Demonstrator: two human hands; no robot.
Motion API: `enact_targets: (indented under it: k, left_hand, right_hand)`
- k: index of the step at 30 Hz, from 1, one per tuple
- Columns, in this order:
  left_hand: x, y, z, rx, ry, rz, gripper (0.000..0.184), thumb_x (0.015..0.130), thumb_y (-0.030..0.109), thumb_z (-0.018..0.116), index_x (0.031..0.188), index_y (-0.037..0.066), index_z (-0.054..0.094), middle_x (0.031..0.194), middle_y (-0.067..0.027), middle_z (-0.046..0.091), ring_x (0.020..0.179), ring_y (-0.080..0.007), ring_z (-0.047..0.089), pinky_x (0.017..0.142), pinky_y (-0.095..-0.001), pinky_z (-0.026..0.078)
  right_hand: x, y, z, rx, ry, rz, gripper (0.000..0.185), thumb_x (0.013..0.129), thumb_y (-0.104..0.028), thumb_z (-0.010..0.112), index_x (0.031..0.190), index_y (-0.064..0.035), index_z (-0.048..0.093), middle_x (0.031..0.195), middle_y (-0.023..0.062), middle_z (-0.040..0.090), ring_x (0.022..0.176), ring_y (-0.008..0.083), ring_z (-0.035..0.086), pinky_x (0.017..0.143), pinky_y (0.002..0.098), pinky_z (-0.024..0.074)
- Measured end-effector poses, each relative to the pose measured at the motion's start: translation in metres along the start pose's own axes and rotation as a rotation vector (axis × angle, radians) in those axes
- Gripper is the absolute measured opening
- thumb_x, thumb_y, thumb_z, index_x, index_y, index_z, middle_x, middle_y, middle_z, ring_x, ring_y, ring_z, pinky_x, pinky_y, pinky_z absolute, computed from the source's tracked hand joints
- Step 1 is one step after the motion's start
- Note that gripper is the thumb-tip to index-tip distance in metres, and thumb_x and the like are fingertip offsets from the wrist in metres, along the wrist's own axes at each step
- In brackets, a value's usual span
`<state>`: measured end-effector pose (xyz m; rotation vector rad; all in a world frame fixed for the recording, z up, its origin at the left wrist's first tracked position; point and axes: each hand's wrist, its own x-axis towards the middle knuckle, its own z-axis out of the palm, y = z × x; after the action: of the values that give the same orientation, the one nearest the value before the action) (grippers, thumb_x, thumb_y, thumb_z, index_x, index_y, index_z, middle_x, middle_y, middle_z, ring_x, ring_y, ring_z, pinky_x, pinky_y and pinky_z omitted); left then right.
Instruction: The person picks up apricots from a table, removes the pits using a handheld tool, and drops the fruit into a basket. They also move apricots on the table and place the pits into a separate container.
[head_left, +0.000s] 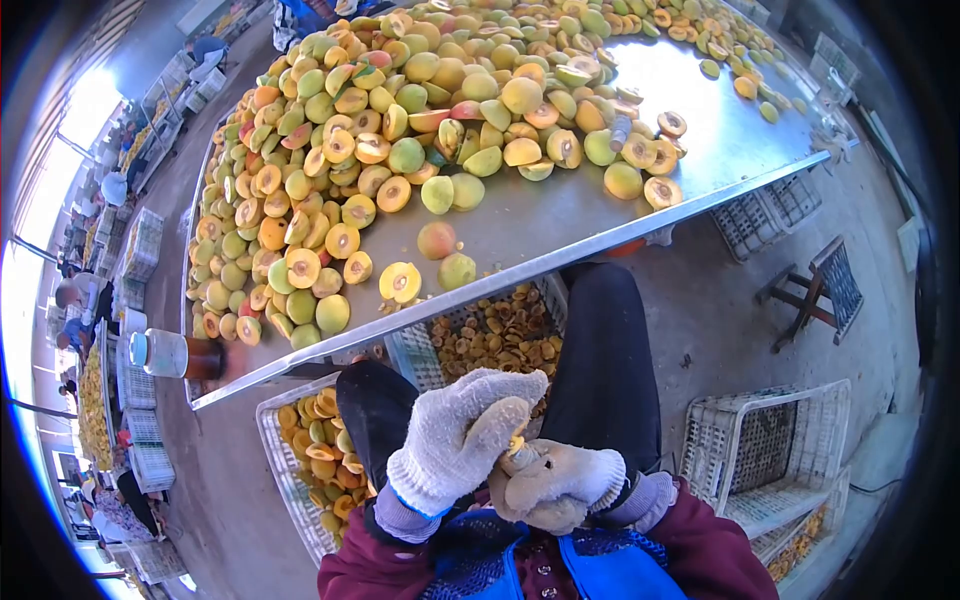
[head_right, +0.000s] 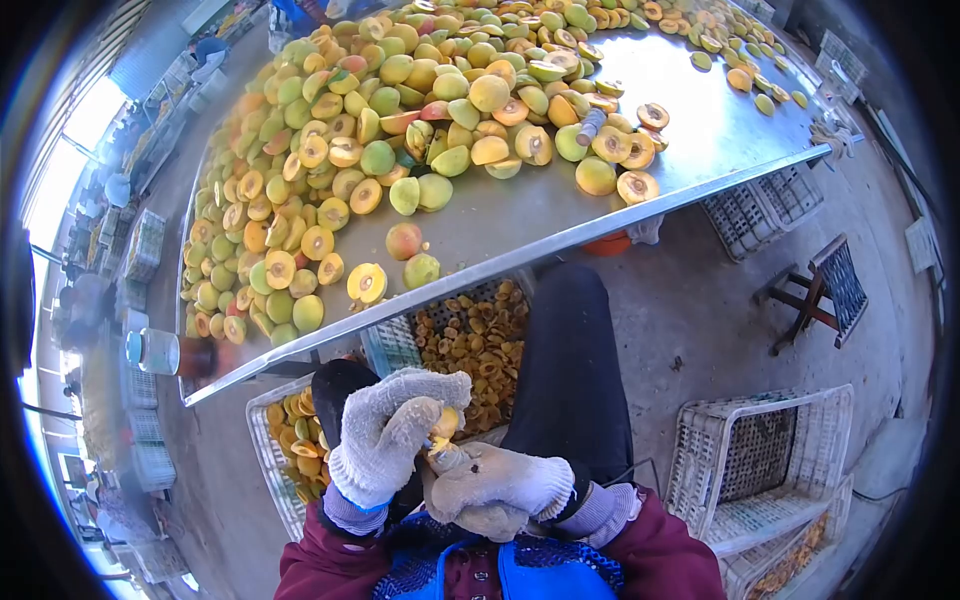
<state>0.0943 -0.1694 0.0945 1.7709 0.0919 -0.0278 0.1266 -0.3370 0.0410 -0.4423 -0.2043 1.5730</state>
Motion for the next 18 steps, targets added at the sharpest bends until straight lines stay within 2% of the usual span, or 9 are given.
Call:
enact_targets:
  k: [3, 5, 6, 9, 10, 12, 13, 17, 18]
  left_hand:
    - [0.005, 0.003, -0.003, 0.272, -0.028, 0.196, 0.03, 0.097, 0.02, 0.05, 0.102, -0.004, 0.068, 0.094, -0.0163, 0.071, 0.08, -0.0227, 0.069, 0.071, -0.0315, 0.054]
    - [0.009, -0.003, -0.004, 0.346, -0.014, 0.551, 0.028, 0.084, 0.02, 0.064, 0.105, 0.003, 0.069, 0.098, -0.0158, 0.07, 0.075, -0.0306, 0.07, 0.065, -0.0343, 0.056]
    - [0.009, -0.011, -0.002, 0.345, -0.014, 0.55, 0.028, 0.084, 0.02, 0.064, 0.105, 0.003, 0.069, 0.098, -0.0158, 0.07, 0.075, -0.0306, 0.07, 0.065, -0.0343, 0.056]
    - [0.001, -0.023, 0.012, -0.304, 0.015, 0.36, 0.035, 0.091, 0.028, 0.062, 0.102, -0.005, 0.067, 0.098, -0.0187, 0.069, 0.081, -0.0255, 0.069, 0.07, -0.033, 0.055]
    - [-0.001, -0.018, 0.018, -0.304, 0.015, 0.361, 0.035, 0.091, 0.028, 0.062, 0.102, -0.005, 0.067, 0.098, -0.0187, 0.069, 0.081, -0.0255, 0.069, 0.07, -0.033, 0.055]
    - [-0.003, -0.008, 0.027, -0.555, 0.165, -0.12, 0.061, 0.095, 0.052, 0.05, 0.097, -0.007, 0.065, 0.094, -0.0189, 0.069, 0.081, -0.0276, 0.069, 0.071, -0.0381, 0.055]
    - [-0.002, -0.004, 0.028, -0.595, 0.177, -0.18, 0.06, 0.097, 0.05, 0.049, 0.101, -0.008, 0.065, 0.096, -0.0183, 0.069, 0.081, -0.026, 0.068, 0.073, -0.0357, 0.054]
    - [0.004, -0.011, 0.015, -0.052, 0.099, 0.225, 0.055, 0.098, 0.046, 0.049, 0.104, -0.007, 0.065, 0.096, -0.0165, 0.069, 0.081, -0.022, 0.067, 0.073, -0.0324, 0.052]
    - [0.006, -0.015, 0.012, -0.052, 0.103, 0.229, 0.055, 0.098, 0.046, 0.049, 0.104, -0.007, 0.065, 0.096, -0.0165, 0.069, 0.081, -0.022, 0.067, 0.073, -0.0324, 0.052]
  right_hand:
    - [0.002, 0.012, -0.008, 0.06, -0.111, -0.101, 0.028, 0.084, -0.026, 0.072, 0.096, -0.0031, 0.058, 0.083, 0.0035, 0.06, 0.067, 0.0099, 0.055, 0.063, 0.0237, 0.0459]
    - [0.001, 0.015, -0.011, 0.076, -0.147, -0.093, 0.027, 0.085, -0.025, 0.071, 0.095, -0.0032, 0.059, 0.083, 0.0035, 0.06, 0.066, 0.0094, 0.056, 0.061, 0.0229, 0.0459]
    - [0.0, 0.016, -0.013, 0.093, -0.184, -0.086, 0.027, 0.085, -0.024, 0.071, 0.095, -0.0032, 0.059, 0.083, 0.0036, 0.06, 0.066, 0.0089, 0.056, 0.06, 0.0221, 0.0458]
    - [-0.003, 0.022, -0.014, 0.175, -0.121, -0.029, 0.027, 0.085, -0.024, 0.07, 0.094, -0.0017, 0.059, 0.077, 0.0035, 0.06, 0.06, 0.0079, 0.056, 0.053, 0.0207, 0.0445]
    - [-0.003, 0.023, -0.019, 0.174, -0.121, -0.029, 0.027, 0.085, -0.024, 0.07, 0.094, -0.0017, 0.059, 0.077, 0.0035, 0.06, 0.06, 0.0079, 0.056, 0.053, 0.0207, 0.0445]
    - [0.0, 0.024, -0.026, 0.14, -0.131, -0.031, 0.028, 0.085, -0.026, 0.07, 0.092, -0.0002, 0.06, 0.069, 0.0035, 0.059, 0.053, 0.0079, 0.054, 0.047, 0.0205, 0.0426]
    - [-0.001, 0.013, -0.017, 0.174, -0.141, -0.034, 0.029, 0.085, -0.027, 0.069, 0.089, 0.0007, 0.06, 0.063, 0.0036, 0.057, 0.046, 0.0092, 0.051, 0.042, 0.022, 0.0403]
    - [0.002, 0.022, -0.021, 0.184, -0.097, -0.095, 0.029, 0.083, -0.026, 0.07, 0.087, 0.0008, 0.059, 0.063, 0.0041, 0.057, 0.046, 0.0096, 0.051, 0.042, 0.0224, 0.0398]
    - [0.002, 0.022, -0.023, 0.179, -0.099, -0.093, 0.029, 0.083, -0.026, 0.07, 0.087, 0.0008, 0.059, 0.063, 0.0041, 0.057, 0.046, 0.0096, 0.051, 0.042, 0.0224, 0.0398]
